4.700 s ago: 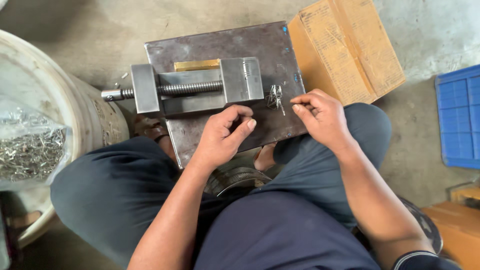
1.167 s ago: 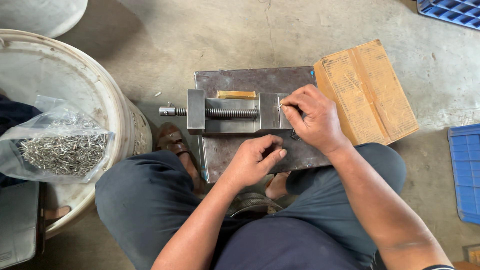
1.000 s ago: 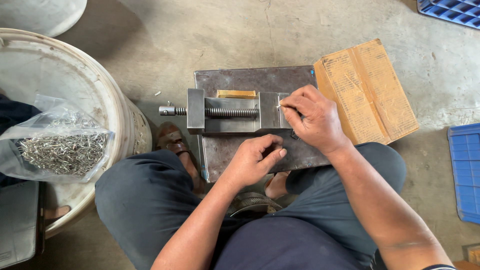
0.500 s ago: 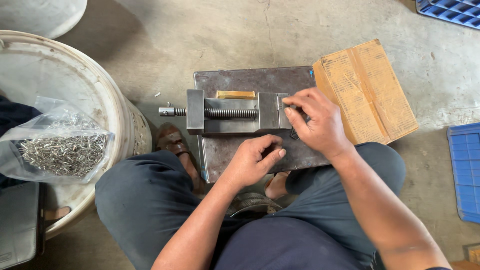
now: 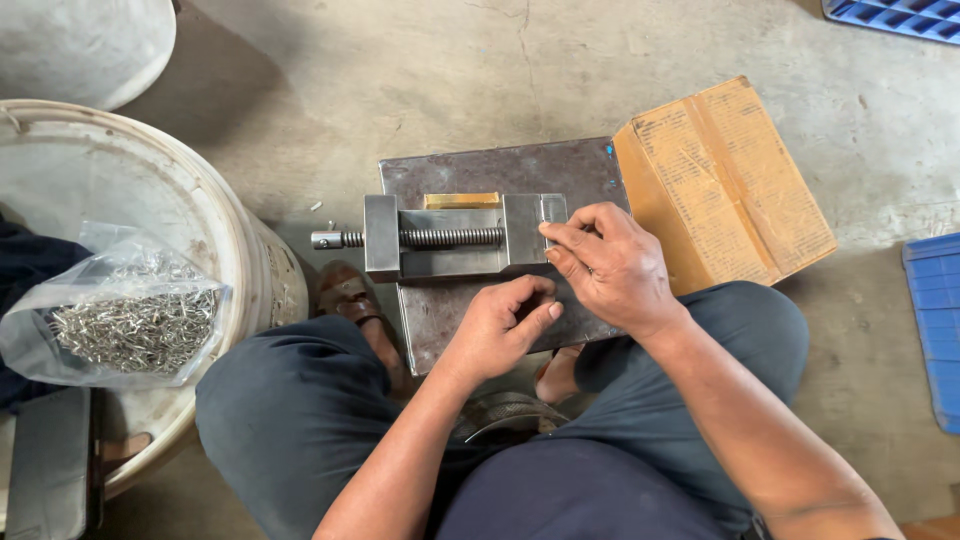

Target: The person sits on the floor and uses a bench vise to assemble small metal components. They pick up individual pieces, place them into the vise jaws, and tighten the screw to secure them. The person repeats this process for multiple items, occasionally adjusting the vise or moving parts between the vise and a nearby surface.

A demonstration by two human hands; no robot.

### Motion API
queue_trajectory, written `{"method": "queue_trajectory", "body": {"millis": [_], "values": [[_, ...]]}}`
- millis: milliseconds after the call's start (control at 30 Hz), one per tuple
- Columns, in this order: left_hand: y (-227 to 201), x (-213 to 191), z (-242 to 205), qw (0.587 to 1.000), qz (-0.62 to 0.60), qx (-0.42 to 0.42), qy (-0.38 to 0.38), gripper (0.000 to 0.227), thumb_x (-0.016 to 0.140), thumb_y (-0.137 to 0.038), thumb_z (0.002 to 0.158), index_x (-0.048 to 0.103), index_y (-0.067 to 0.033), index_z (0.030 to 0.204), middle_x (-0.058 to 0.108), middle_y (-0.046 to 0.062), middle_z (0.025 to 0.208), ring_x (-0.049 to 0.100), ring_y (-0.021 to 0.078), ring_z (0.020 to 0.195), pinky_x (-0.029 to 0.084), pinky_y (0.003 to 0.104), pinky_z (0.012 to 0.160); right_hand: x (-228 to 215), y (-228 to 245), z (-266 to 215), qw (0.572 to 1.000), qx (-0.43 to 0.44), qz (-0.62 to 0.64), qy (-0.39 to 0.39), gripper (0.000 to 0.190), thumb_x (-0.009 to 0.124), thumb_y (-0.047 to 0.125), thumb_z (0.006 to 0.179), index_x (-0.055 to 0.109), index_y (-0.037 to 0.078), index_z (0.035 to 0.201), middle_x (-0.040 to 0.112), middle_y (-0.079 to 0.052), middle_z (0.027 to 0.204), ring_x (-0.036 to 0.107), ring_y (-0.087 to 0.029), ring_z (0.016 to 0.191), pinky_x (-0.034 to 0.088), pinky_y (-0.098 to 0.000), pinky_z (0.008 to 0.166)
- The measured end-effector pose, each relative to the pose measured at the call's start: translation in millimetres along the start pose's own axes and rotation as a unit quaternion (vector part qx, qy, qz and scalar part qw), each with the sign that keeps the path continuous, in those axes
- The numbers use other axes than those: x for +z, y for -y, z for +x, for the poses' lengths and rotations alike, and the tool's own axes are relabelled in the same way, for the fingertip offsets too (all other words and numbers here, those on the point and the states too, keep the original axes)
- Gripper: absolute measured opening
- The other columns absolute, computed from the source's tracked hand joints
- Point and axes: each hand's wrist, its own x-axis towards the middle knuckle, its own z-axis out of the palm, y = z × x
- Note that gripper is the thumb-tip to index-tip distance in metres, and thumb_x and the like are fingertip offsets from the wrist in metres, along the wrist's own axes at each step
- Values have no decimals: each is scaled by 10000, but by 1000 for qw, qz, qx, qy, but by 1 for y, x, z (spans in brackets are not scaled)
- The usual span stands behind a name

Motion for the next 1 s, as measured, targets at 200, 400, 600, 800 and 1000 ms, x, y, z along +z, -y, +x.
{"method": "queue_trajectory", "body": {"millis": [200,400,600,800,1000], "values": [[2,3,1,1000,-2,7,-5,223,728,-195,946,679,-21,1077,640,39,748,555,104,648,494,282,607,1,-3,-5,999,23,29,-2,236,792,177,921,770,115,1147,632,-50,987,616,-183,767,521,-320,679],[18,4,1,1000,12,22,-6,219,721,-168,958,678,-5,1097,650,42,782,577,85,695,508,262,647,2,-53,-44,977,137,152,-62,172,692,94,1056,725,56,1221,651,-47,1035,635,-128,859,523,-275,771],[29,5,2,992,-124,6,9,170,668,-112,1015,649,9,1134,680,15,900,624,74,843,532,250,773,7,-76,-84,949,274,155,32,176,724,83,965,744,39,1134,638,-47,883,580,-100,694,493,-254,654],[18,8,3,998,-58,-11,2,167,683,-115,985,662,1,1104,701,31,885,646,87,826,538,252,757,-6,-57,-75,976,188,108,10,219,721,41,898,729,16,1115,665,-99,1007,574,-161,655,487,-305,632],[4,16,6,996,81,25,-12,176,720,-142,949,685,-20,1072,719,87,910,690,174,817,543,288,751,-6,-67,-66,987,147,65,-2,153,717,52,942,742,57,1093,675,-105,985,681,-262,808,547,-354,716]]}}
